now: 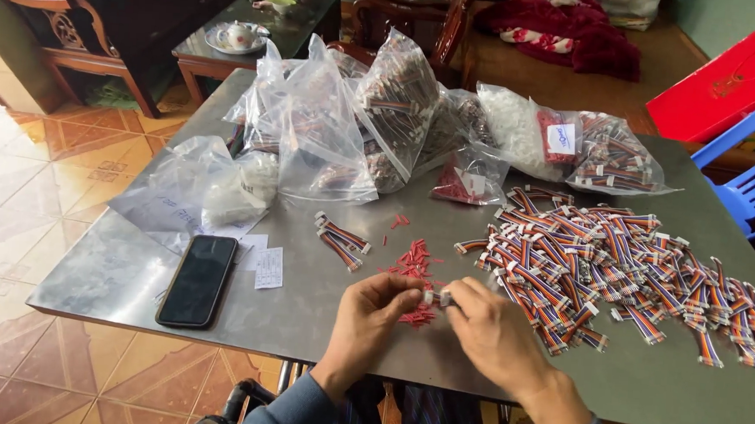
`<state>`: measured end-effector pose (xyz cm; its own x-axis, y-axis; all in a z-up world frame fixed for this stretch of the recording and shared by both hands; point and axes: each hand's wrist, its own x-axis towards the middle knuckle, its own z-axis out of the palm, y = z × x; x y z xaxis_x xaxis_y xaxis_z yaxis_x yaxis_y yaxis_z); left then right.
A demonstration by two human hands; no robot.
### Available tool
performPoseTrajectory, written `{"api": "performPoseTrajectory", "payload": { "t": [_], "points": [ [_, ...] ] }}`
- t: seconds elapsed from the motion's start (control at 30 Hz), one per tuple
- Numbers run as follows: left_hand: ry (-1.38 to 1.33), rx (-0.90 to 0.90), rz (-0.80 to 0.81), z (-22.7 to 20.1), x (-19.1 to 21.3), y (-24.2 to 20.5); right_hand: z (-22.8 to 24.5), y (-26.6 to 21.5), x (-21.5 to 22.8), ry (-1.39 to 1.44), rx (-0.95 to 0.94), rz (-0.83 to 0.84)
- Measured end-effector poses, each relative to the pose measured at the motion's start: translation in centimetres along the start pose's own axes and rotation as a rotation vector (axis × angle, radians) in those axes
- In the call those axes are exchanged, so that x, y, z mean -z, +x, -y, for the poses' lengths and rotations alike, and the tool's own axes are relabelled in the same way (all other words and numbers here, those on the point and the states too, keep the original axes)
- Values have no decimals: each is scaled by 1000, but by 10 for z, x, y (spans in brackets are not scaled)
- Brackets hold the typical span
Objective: The person picks up and organizes small electronic connector assemblies, then groups them and places them into a clear plastic bag.
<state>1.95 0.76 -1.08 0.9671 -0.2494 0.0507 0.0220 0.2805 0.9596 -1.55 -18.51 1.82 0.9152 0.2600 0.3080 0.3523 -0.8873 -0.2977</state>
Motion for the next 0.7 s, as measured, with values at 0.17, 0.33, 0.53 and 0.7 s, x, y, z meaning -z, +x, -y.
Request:
{"api": "performPoseTrajectory", "payload": {
  "t": [0.17,0.33,0.53,0.7],
  "points": [
    [1109,-496,-120,-13,59,32,-58,4,37,-180,-321,3],
    [1413,-564,43,-6,78,65,-73,7,47,-153,-391,-84],
    [1334,-529,101,7,92,81,-47,18,3,94,-253,-94],
    [1450,-590,70,0,87,71,-59,51,-45,157,-193,-106]
  ]
}}
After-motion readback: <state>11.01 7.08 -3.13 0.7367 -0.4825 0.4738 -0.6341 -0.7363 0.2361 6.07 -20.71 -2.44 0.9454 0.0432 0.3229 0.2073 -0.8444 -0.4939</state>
